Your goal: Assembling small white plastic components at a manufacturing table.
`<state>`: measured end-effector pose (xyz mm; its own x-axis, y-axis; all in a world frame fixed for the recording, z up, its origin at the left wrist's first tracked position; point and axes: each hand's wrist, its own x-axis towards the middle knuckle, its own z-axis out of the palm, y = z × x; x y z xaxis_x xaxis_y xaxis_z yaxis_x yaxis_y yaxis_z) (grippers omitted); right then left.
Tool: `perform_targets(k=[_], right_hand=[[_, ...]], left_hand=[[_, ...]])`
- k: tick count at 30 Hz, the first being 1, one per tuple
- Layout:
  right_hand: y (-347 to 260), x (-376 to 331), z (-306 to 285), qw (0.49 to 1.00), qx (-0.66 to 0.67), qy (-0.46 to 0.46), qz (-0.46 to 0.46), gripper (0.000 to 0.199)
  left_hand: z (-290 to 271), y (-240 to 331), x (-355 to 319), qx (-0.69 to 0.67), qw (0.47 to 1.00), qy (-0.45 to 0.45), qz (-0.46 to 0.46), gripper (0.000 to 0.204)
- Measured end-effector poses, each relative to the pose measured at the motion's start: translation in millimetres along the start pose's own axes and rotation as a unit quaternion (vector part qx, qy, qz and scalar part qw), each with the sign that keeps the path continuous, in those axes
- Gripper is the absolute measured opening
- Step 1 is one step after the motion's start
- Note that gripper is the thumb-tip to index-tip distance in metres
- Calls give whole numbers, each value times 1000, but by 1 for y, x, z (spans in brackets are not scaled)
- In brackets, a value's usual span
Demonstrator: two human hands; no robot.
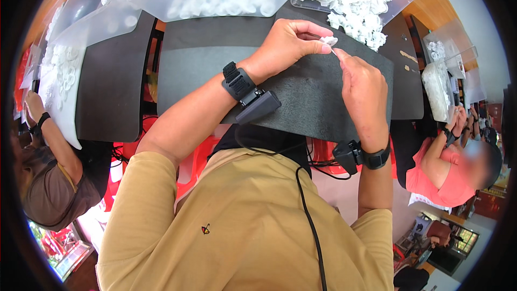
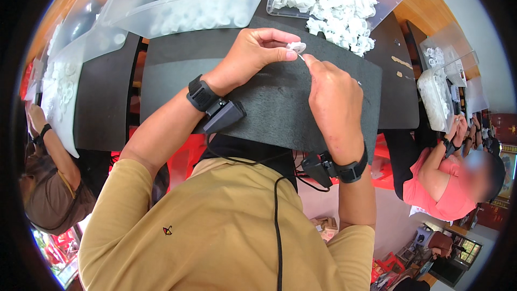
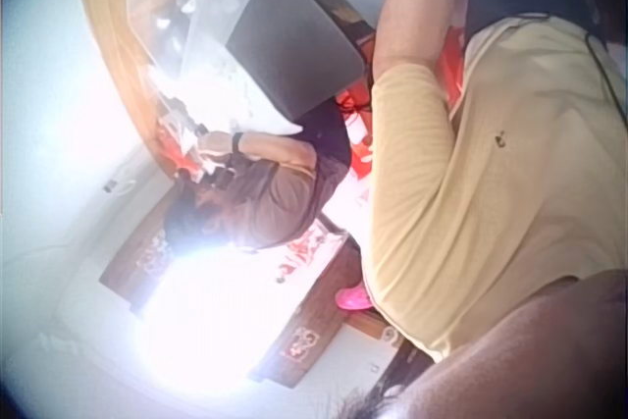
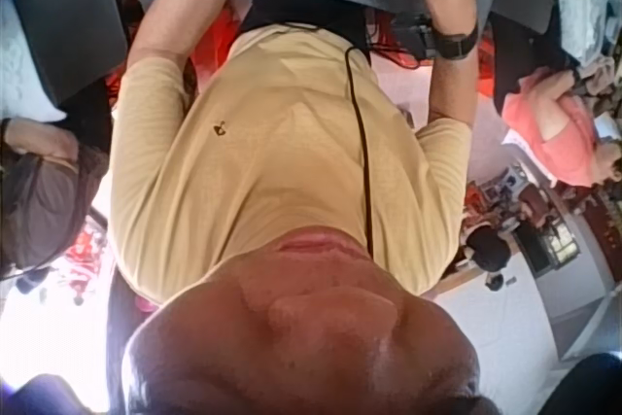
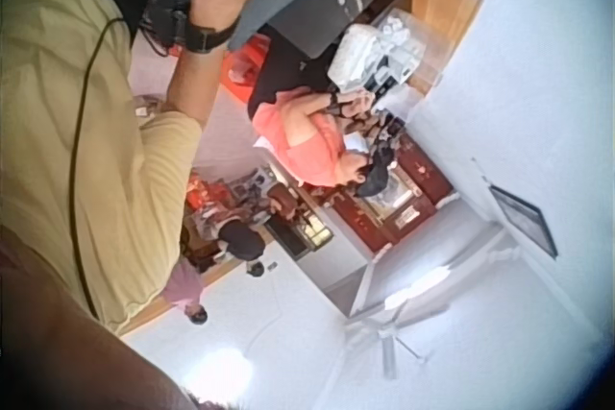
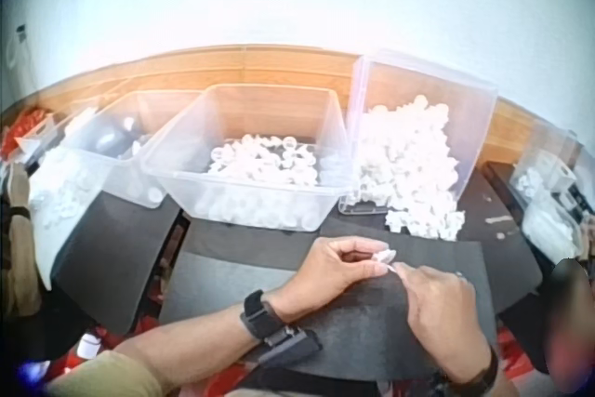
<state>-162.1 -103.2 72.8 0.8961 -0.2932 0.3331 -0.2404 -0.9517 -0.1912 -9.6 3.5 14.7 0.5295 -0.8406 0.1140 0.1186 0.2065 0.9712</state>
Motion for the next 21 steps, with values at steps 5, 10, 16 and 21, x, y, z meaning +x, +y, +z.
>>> perform_targets(k=[5, 10, 16, 21], right_hand=[[13, 4, -12, 988, 149, 10, 32, 27], [14, 17, 10, 924, 362, 76, 96, 24], [20, 22, 47, 739, 643, 42, 197, 16], [10, 21, 34, 816, 543, 27, 199, 19]], left_hand=[[-6, -3, 6, -121, 993, -14, -6, 30], [-5, 2, 2, -95, 993, -63, -16, 31], [-2, 0, 4, -86, 995, -54, 21, 35], [-8, -8, 5, -121, 992, -42, 3, 37]])
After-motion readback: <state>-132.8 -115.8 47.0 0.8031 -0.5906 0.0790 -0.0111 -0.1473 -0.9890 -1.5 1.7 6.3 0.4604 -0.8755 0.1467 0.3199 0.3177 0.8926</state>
